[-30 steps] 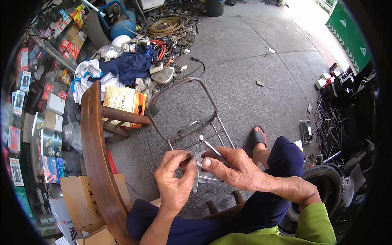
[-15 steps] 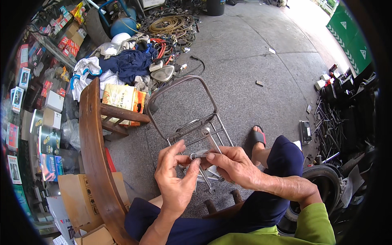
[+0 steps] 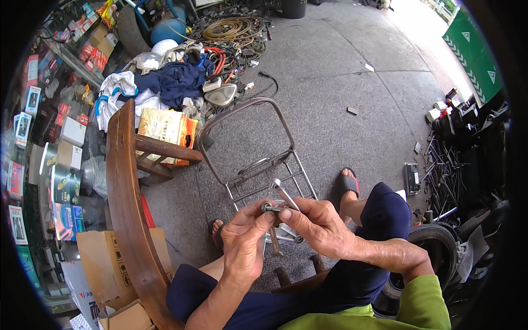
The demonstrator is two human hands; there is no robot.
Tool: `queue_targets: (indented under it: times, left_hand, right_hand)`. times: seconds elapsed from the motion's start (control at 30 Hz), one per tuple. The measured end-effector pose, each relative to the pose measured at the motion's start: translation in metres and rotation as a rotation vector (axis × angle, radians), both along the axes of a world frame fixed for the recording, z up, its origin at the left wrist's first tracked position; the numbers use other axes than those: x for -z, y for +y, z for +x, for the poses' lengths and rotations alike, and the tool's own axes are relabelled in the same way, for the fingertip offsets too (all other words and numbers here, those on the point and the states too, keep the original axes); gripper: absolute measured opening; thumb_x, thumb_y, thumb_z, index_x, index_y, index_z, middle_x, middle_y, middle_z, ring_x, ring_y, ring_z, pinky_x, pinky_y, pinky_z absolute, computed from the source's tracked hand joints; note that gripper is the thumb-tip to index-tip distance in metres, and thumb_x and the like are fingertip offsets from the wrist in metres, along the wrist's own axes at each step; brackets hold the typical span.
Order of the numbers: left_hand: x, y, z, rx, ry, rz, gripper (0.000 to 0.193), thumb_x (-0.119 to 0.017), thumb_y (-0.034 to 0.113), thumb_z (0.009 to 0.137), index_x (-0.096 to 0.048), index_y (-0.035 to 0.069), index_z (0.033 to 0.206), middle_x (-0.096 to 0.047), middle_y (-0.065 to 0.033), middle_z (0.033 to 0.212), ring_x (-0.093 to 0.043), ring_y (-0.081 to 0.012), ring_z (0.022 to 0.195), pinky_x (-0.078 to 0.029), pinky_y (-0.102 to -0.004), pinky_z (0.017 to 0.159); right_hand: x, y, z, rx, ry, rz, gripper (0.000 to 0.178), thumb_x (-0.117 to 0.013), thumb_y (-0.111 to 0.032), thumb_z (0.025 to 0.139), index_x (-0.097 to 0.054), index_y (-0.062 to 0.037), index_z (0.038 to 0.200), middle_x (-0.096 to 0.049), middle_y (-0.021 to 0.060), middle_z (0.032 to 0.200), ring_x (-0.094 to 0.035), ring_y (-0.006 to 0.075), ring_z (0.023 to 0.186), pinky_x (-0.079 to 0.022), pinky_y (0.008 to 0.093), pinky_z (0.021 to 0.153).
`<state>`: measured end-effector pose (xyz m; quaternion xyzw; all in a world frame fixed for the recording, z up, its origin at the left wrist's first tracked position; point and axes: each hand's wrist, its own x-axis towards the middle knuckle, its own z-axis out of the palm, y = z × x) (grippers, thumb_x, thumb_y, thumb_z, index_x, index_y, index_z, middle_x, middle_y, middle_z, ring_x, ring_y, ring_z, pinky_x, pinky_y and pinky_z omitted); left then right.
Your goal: The person sits on a low chair and uses two wrenches to tighten a bolt on a small metal component resting on a metal rack. The person repeatedly adjusts the wrenches and rotates the component to secure the fastener.
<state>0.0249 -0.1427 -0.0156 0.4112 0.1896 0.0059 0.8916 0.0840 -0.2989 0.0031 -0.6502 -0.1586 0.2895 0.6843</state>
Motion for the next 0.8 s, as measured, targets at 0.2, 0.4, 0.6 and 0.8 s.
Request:
queue_targets:
  times: [0.2,0.4,0.6,0.8]
  left_hand:
    - [0.009,0.001,-0.003,0.027,0.099,-0.13,0.02,-0.067,0.008,0.093,-0.068,0.001,0.112,-0.071,-0.0076,0.107,-0.064,-0.017,0.102,-0.049,-0.031,0.091]
    - [-0.001,-0.004,-0.004,-0.089,0.039,0.114,0.019,-0.069,0.008,0.092,-0.07,0.003,0.11,-0.072,-0.0076,0.102,-0.068,-0.016,0.087,-0.054,-0.0306,0.071]
    - [-0.006,0.001,-0.002,-0.187,-0.143,0.816,0.021,-0.069,0.0,0.09,-0.07,0.0,0.111,-0.072,-0.0098,0.099,-0.068,-0.0119,0.077,-0.052,-0.021,0.059]
    - [-0.009,-0.003,-0.001,-0.228,-0.305,1.231,0.024,-0.071,-0.002,0.086,-0.069,-0.005,0.11,-0.071,-0.0147,0.099,-0.068,-0.0127,0.073,-0.052,-0.0213,0.062]
  right_hand:
    - [-0.01,-0.002,0.005,-0.037,0.182,-0.003,0.036,-0.053,-0.028,0.104,-0.063,0.0034,0.121,-0.065,0.0024,0.084,-0.053,0.0048,0.079,-0.046,0.0245,0.068]
    - [-0.009,0.0,0.004,-0.052,0.084,-0.049,0.037,-0.051,-0.029,0.105,-0.063,0.0033,0.118,-0.069,0.0058,0.086,-0.059,0.0068,0.083,-0.05,0.0262,0.073]
    - [-0.012,0.002,0.004,-0.066,-0.121,-0.164,0.037,-0.053,-0.031,0.104,-0.065,0.0028,0.111,-0.064,0.008,0.074,-0.056,0.0077,0.067,-0.047,0.0286,0.06]
    - [-0.013,0.001,0.002,-0.035,-0.238,-0.133,0.031,-0.057,-0.028,0.102,-0.066,0.0017,0.104,-0.056,0.0078,0.062,-0.049,0.0076,0.056,-0.041,0.031,0.048]
